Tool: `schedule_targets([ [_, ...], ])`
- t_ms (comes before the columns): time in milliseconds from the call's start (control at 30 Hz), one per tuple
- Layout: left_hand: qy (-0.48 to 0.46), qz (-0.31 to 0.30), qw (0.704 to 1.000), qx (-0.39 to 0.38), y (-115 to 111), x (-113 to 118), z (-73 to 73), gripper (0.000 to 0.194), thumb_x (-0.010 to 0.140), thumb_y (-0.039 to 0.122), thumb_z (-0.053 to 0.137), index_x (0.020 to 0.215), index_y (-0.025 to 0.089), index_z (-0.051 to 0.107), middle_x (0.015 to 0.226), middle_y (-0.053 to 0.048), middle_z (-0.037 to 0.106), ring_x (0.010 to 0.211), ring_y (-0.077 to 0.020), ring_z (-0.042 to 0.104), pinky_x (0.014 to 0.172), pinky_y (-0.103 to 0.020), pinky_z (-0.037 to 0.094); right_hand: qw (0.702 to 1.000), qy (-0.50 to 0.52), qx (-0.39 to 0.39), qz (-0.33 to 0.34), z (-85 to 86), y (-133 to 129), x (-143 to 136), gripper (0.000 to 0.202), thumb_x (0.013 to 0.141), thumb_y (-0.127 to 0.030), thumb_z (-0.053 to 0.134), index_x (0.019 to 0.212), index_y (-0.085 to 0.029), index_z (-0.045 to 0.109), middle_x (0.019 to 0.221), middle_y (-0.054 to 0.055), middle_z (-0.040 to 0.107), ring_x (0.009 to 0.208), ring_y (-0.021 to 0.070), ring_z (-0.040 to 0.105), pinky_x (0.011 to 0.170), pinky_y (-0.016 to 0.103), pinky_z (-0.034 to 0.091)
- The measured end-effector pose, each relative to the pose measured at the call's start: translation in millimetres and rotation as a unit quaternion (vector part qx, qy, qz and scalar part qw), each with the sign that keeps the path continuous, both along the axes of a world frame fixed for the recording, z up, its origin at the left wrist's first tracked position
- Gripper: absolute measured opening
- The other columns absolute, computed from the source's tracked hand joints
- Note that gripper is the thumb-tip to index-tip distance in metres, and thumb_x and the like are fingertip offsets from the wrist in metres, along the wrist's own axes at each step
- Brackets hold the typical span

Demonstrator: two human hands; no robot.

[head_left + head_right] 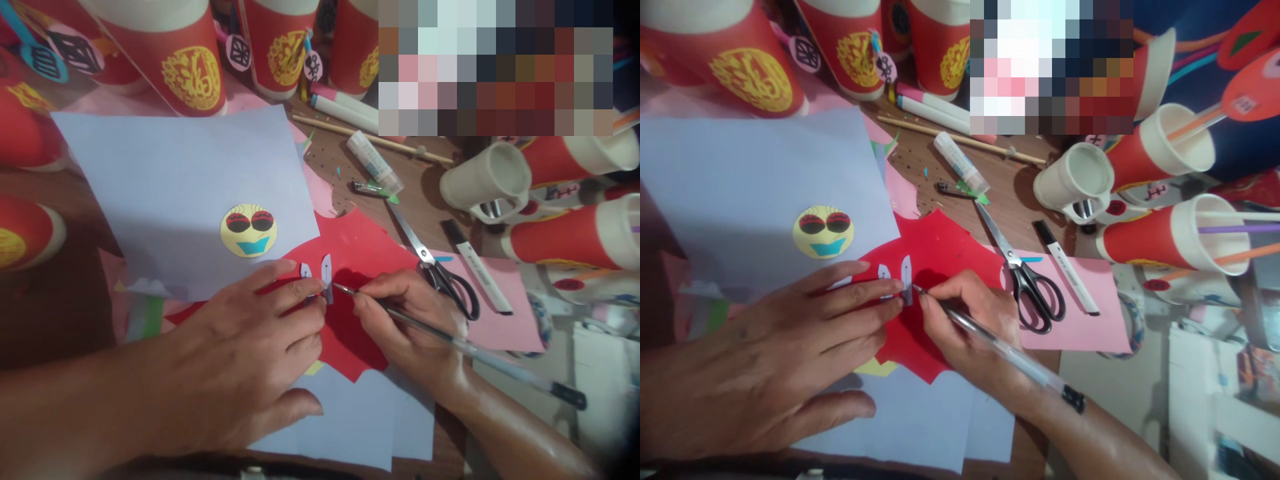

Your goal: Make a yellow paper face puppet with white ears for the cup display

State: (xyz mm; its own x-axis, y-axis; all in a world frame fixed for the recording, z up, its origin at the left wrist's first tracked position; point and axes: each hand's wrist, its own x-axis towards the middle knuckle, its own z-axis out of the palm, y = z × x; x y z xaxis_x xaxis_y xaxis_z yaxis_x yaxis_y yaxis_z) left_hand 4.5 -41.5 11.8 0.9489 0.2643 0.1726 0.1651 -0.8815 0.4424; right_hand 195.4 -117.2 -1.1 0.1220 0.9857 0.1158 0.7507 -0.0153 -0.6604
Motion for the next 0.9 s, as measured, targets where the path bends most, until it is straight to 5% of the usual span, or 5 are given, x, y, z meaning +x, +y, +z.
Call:
schedule_targets([
  [900, 0.003, 0.002, 1.000, 0.004, -0.6, -1.3, -0.8, 0.029, 0.081, 0.046, 0.057, 0.073, 0.020, 0.066, 0.088, -0.003, 0.069, 0.105, -0.0242, 0.053, 0.101, -0.041, 0.028, 0.999, -0.026, 0.004, -0.018, 1.9, 5.1, -4.4, 0.006, 0.078, -0.021, 0.063, 0.074, -0.020, 0.059, 0.059, -0.005, 0.064, 0.047, 0.0070, 0.058, 0.047, 0.015, 0.045],
])
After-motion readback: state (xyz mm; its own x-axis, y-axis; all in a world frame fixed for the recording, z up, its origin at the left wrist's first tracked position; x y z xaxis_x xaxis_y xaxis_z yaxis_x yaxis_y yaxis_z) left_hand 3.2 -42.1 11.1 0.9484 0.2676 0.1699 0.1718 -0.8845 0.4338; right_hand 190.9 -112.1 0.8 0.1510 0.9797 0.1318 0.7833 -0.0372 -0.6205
